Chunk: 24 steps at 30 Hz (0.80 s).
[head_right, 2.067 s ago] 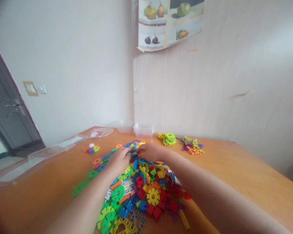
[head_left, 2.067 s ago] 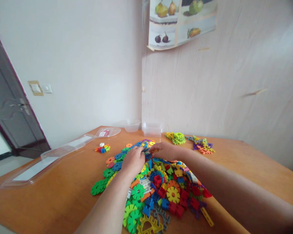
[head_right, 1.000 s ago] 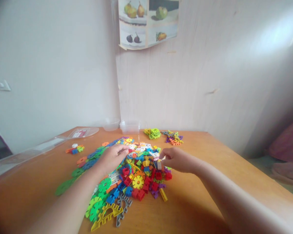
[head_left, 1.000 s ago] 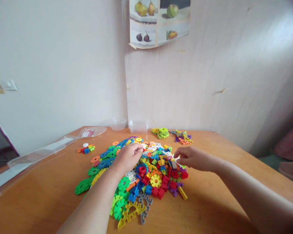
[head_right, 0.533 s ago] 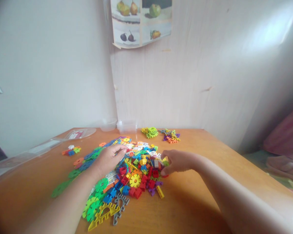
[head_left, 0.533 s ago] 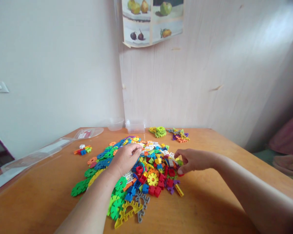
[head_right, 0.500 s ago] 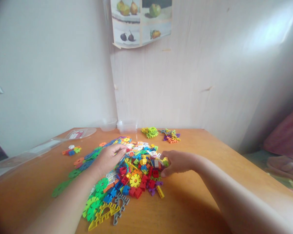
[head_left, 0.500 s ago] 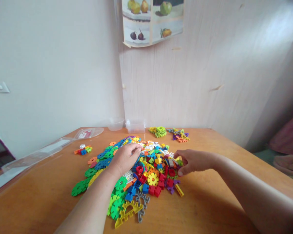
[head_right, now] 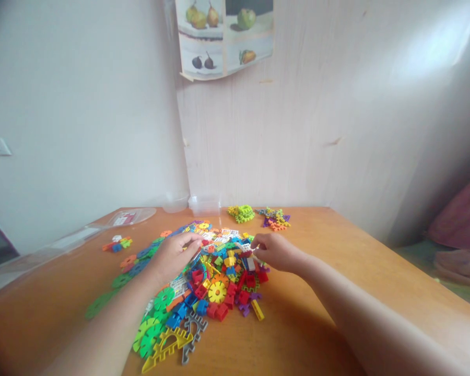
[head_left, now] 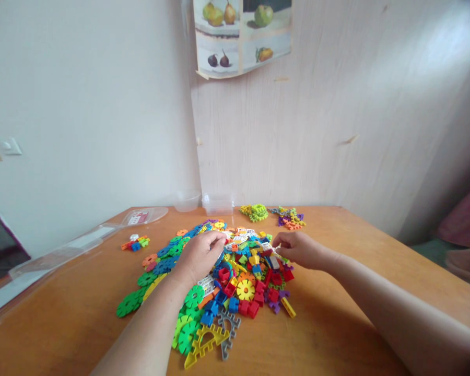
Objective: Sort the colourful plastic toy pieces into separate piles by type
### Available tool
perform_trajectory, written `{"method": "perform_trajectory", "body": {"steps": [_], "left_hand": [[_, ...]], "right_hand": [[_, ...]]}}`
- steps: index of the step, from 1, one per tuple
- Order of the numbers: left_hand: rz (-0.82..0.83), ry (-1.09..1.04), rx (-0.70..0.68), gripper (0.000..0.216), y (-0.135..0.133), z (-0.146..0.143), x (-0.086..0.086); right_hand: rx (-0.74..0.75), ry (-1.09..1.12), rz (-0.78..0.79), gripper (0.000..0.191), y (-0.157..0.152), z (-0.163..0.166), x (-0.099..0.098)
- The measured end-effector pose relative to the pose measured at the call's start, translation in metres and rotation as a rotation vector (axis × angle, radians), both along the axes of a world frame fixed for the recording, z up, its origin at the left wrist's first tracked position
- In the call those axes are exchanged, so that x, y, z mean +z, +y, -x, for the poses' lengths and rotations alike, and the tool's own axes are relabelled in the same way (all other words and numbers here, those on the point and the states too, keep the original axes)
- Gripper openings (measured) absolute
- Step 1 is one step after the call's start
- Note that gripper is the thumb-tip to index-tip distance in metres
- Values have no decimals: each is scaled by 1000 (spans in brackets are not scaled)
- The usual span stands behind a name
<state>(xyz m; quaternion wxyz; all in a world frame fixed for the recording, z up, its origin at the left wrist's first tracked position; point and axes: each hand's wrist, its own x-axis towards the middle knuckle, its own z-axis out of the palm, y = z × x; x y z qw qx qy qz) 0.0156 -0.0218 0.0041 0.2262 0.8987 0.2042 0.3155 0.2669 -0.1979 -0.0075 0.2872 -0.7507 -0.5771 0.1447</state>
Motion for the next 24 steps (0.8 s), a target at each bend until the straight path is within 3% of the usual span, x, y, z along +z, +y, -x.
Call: {"method": "perform_trajectory", "body": {"steps": [6, 13, 19, 24], "left_hand": [[-8, -20, 12, 28, 0, 0, 1], [-57, -2, -30, 26, -11, -2, 3], [-72, 7, -49, 23, -16, -2, 2], [-71, 0, -48, 23, -17, -2, 3]], "right_hand": [[-59, -37, 32, 27, 10, 3, -6], [-51, 48, 44, 17, 19, 5, -12], [-48, 63, 2, 18, 26, 0, -24], [-24, 85, -14, 21, 25, 2, -23]]}}
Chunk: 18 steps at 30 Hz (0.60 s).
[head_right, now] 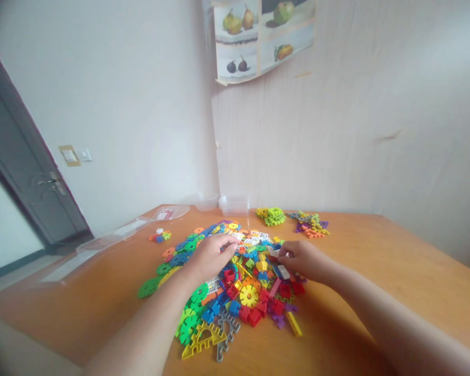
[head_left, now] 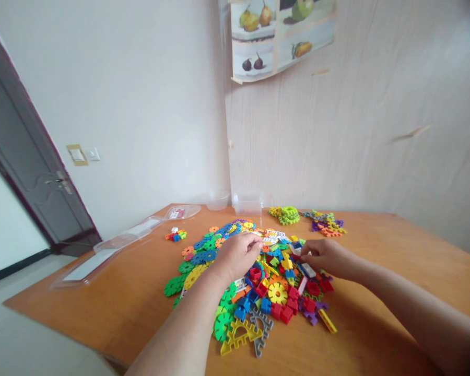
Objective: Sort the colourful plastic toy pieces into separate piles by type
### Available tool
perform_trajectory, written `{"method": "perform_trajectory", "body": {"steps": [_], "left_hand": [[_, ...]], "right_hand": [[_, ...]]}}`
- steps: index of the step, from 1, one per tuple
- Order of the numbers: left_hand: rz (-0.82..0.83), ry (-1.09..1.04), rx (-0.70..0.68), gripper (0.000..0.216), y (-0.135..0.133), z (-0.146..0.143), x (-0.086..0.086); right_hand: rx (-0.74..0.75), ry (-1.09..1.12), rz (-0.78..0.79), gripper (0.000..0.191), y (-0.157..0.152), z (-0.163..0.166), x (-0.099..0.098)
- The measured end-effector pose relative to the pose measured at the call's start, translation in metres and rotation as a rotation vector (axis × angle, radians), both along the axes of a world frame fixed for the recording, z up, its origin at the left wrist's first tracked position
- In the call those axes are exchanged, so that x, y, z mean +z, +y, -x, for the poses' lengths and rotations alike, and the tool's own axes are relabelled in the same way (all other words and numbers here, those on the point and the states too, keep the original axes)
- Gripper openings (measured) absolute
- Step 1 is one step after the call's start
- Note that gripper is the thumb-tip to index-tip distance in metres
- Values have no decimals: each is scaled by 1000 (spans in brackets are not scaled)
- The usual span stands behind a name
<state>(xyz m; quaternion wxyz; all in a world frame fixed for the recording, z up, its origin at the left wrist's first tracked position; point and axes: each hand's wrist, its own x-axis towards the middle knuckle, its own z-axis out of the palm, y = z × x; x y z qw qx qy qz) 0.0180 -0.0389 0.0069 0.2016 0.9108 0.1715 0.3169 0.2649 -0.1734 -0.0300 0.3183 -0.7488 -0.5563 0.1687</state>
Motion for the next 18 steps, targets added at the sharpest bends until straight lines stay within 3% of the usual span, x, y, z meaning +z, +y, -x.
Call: {"method": "perform_trajectory", "body": {"steps": [8, 15, 18], "left_hand": [[44, -35, -13, 22, -2, -1, 1], [287, -51, -186, 28, -14, -1, 6], [351, -32, -199, 20, -14, 0, 9]], "right_hand": [[87, 6, -49, 22, -4, 11, 17], [159, -108, -225, 18, -5, 57, 31], [192, -112, -264, 20, -4, 69, 32]]}}
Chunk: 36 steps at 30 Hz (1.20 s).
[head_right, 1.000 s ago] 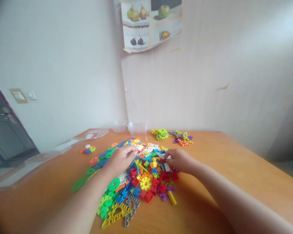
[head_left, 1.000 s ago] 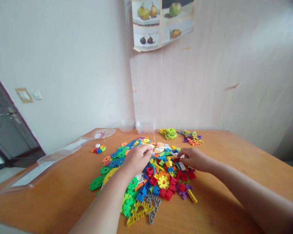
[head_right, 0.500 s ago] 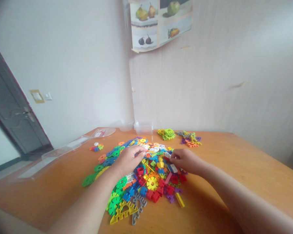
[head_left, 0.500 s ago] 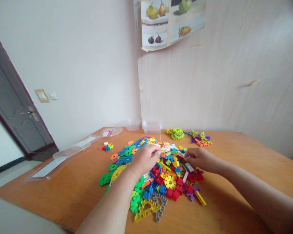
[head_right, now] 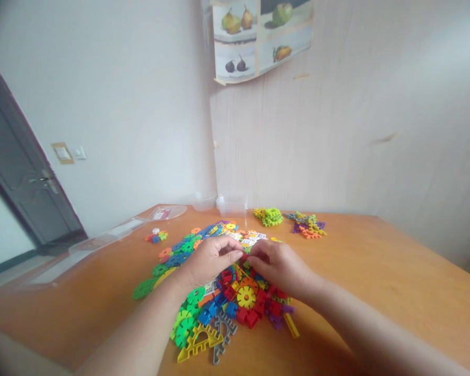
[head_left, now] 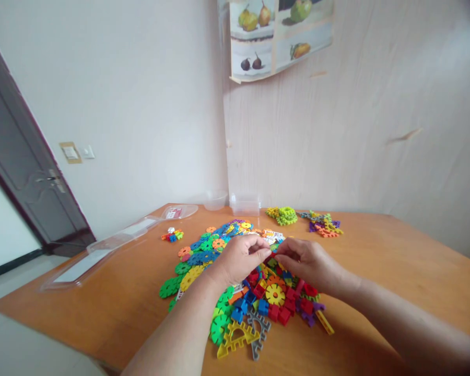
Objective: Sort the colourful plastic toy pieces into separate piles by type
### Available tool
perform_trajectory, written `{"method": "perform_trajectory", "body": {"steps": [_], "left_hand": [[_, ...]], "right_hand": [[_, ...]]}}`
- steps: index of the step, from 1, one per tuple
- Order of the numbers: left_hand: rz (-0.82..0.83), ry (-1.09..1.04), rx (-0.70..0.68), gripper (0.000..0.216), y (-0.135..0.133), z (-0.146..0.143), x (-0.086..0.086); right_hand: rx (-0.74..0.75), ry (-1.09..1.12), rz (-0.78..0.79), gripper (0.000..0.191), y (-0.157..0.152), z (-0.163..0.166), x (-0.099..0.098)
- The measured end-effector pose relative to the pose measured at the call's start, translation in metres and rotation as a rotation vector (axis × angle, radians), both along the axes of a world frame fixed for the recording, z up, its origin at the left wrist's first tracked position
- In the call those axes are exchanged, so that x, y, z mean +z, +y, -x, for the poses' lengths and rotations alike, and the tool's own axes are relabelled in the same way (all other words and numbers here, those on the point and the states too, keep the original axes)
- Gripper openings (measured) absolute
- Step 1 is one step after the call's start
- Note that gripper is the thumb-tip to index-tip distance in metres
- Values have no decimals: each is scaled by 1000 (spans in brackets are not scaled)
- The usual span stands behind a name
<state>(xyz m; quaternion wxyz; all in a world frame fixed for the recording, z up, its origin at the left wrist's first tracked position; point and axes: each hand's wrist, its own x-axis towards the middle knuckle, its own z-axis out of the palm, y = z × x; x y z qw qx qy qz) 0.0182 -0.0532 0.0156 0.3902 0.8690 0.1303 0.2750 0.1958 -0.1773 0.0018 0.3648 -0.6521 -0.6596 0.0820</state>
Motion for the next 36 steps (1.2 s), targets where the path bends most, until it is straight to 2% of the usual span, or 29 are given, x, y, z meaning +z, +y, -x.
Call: {"method": "perform_trajectory", "body": {"steps": [3, 8, 10, 13, 19, 25, 29, 36], "left_hand": [[52, -40, 103, 17, 10, 3, 2], [92, -225, 420, 20, 41, 13, 0], [81, -278, 547, 19, 53, 19, -2], [99, -349, 697, 20, 69, 26, -6], [158, -439, 901, 28, 88, 38, -13], [209, -436, 1087, 34, 106, 58, -13], [187, -346, 1222, 27, 122, 86, -20], [116, -106, 1413, 27, 133, 144, -49]], "right_hand": [[-74, 73, -32, 29, 2, -5, -5], [-408, 162, -246, 37, 7, -48, -24], [-535, 81, -239, 36, 8, -68, -34], [-624, 17, -155, 36, 8, -86, -46], [-607, -57, -82, 36, 13, -89, -52], [-579, -119, -58, 34, 16, -91, -53], [-559, -132, -36, 35, 17, -89, -52], [-544, -116, -10, 32, 19, -92, -54]]}}
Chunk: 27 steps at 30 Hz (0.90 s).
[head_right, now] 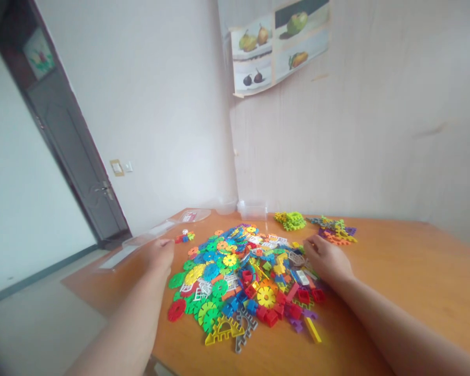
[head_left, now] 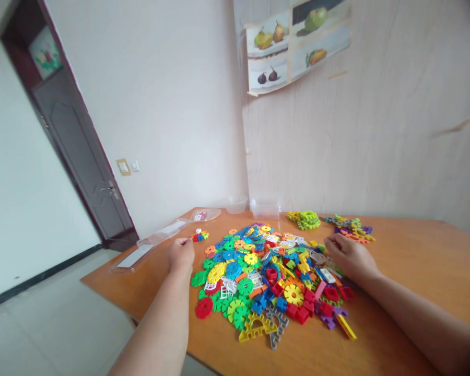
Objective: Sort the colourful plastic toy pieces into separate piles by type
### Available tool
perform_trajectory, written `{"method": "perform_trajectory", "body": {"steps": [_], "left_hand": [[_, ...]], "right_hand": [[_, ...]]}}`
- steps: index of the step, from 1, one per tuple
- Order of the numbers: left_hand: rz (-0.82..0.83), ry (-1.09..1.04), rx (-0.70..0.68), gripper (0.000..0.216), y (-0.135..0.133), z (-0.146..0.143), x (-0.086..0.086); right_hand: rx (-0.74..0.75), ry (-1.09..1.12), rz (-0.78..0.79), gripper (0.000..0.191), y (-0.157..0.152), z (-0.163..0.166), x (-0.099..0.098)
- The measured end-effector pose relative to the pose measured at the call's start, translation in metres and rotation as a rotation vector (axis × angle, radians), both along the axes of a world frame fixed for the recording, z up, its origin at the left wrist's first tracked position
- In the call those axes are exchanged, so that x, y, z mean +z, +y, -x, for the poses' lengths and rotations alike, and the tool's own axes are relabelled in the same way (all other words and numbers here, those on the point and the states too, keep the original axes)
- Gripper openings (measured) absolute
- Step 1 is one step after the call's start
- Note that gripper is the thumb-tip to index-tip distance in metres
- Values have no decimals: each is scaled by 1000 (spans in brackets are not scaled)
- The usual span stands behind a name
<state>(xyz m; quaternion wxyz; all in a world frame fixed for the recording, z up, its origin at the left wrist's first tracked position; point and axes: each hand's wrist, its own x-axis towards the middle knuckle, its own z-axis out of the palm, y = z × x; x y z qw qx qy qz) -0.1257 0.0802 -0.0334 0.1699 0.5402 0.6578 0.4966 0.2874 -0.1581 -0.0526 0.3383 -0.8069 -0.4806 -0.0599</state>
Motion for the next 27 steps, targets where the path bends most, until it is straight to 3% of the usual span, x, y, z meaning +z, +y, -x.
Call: {"method": "perform_trajectory", "body": {"steps": [4, 9, 17, 22, 27], "left_hand": [[69, 88, 46, 28, 3, 11, -6], [138, 150, 54, 25, 3, 12, -2], [135, 151, 41, 27, 2, 11, -3], [93, 132, -57, 22, -3, 3, 0], [-33, 80, -282, 23, -16, -22, 9]], "right_hand": [[-1, 11, -2, 32, 0, -3, -2], [19, 7, -6, 32, 0, -4, -3], [32, -9, 1, 35, -1, -2, -2], [34, 14, 18, 33, 0, -1, 0], [48, 6, 19, 32, 0, 3, 2]]}}
